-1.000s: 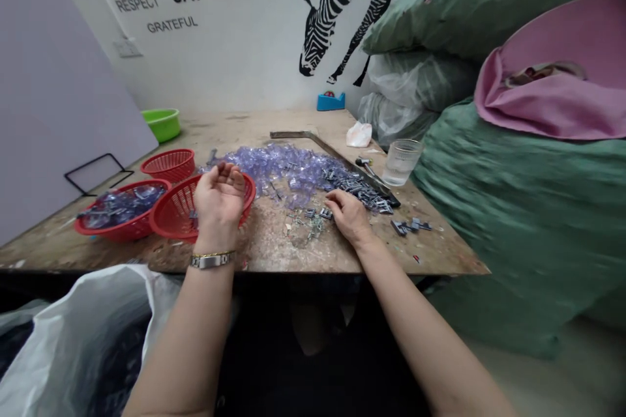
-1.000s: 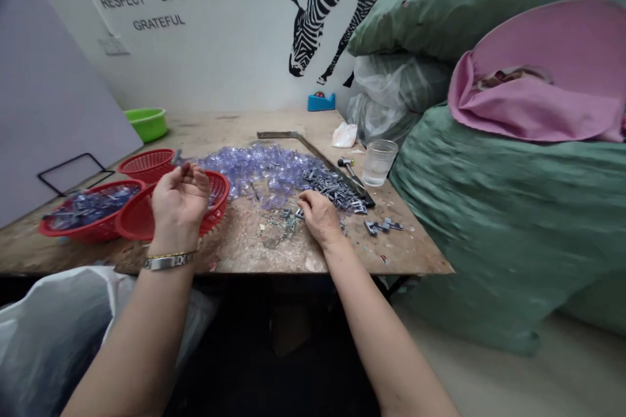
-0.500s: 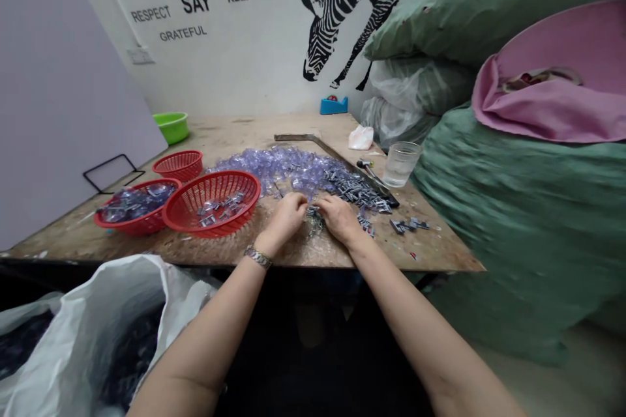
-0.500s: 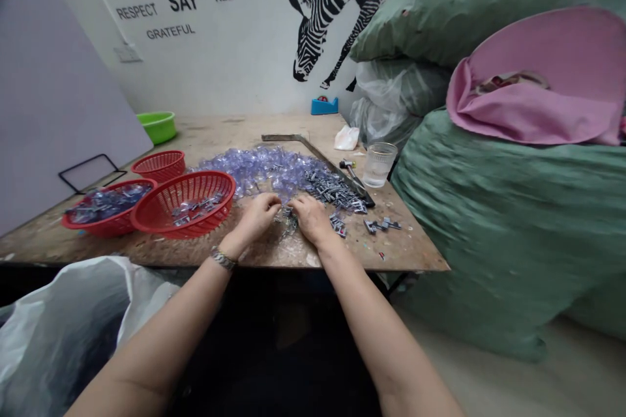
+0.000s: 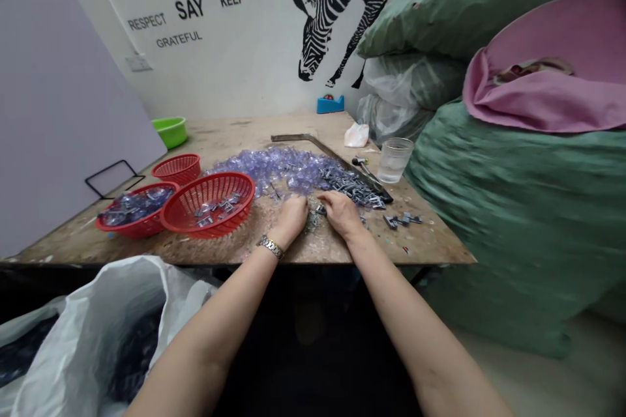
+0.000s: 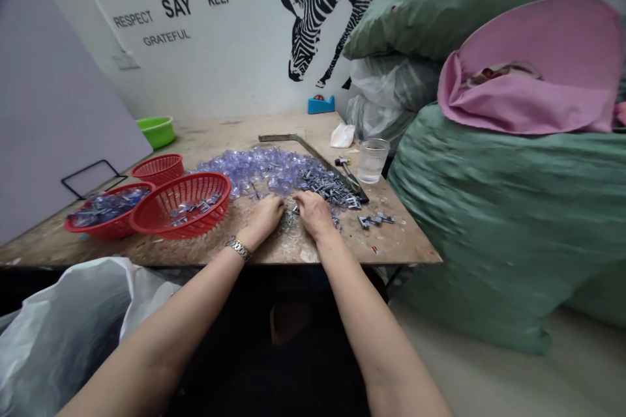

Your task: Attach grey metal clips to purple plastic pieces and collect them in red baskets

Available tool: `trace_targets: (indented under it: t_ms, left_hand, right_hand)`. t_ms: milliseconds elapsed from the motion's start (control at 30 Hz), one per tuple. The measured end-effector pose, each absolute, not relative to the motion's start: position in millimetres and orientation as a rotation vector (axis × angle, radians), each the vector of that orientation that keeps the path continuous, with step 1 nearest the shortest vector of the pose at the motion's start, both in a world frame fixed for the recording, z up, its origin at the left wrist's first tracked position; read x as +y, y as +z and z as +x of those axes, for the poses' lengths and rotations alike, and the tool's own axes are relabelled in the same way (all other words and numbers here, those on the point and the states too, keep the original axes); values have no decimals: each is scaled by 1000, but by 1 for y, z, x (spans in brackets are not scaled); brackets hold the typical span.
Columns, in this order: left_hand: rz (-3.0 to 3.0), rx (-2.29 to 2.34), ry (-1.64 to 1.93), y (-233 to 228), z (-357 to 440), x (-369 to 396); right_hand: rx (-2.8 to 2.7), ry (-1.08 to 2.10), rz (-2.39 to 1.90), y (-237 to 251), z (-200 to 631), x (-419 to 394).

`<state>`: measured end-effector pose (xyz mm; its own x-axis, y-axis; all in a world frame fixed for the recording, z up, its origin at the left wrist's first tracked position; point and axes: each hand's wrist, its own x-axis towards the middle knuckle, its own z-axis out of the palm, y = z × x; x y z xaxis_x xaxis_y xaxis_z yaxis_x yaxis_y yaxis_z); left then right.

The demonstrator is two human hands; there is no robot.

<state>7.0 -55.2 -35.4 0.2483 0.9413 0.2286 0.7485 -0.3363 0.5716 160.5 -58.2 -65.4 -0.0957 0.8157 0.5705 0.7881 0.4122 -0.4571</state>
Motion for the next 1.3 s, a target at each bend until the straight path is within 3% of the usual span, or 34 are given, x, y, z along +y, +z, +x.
trace_targets:
  t_ms: [600, 1300]
  left_hand:
    - [1328, 1149, 1016, -28, 3, -60]
    - [1996, 1321, 809, -21, -4, -49]
  right_hand:
    - [-1792, 209, -1206, -56, 154, -63]
    - [-1898, 265, -1138, -53, 155, -69]
